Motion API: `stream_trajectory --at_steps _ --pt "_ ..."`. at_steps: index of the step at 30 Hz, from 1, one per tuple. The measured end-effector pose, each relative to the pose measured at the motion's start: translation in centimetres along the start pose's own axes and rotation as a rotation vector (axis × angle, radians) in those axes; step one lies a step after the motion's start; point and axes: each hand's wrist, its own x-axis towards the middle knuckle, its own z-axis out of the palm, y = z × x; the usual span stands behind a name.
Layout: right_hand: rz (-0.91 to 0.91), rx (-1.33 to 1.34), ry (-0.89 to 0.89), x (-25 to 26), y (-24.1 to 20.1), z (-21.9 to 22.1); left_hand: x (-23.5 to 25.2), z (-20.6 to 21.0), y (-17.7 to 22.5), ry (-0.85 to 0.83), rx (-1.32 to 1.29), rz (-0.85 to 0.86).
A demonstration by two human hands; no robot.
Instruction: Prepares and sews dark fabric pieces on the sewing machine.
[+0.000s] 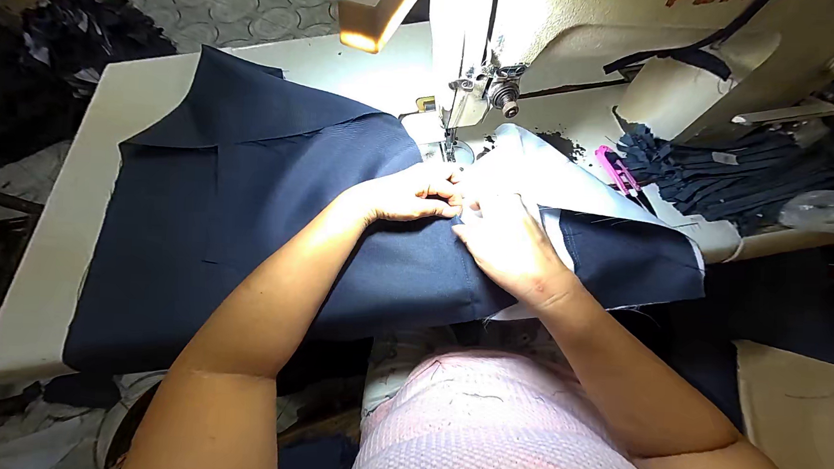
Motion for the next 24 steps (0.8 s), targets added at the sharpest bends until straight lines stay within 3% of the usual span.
stream_trajectory --at_steps 5,14,24 --pt "-0.036 -0.014 0.033 0.5 -0.7 1.4 -0.1 0.0 0.1 0.012 -0.005 -0.006" --pt "0.063 0.015 -0.149 0.6 -0.8 0.5 -0.2 -1.2 -0.9 -0.035 0.055 -0.026" --pt "-0.002 -0.039 -0.158 0.8 -0.2 0.1 0.2 -1.1 0.0 -0.056 0.175 -0.101"
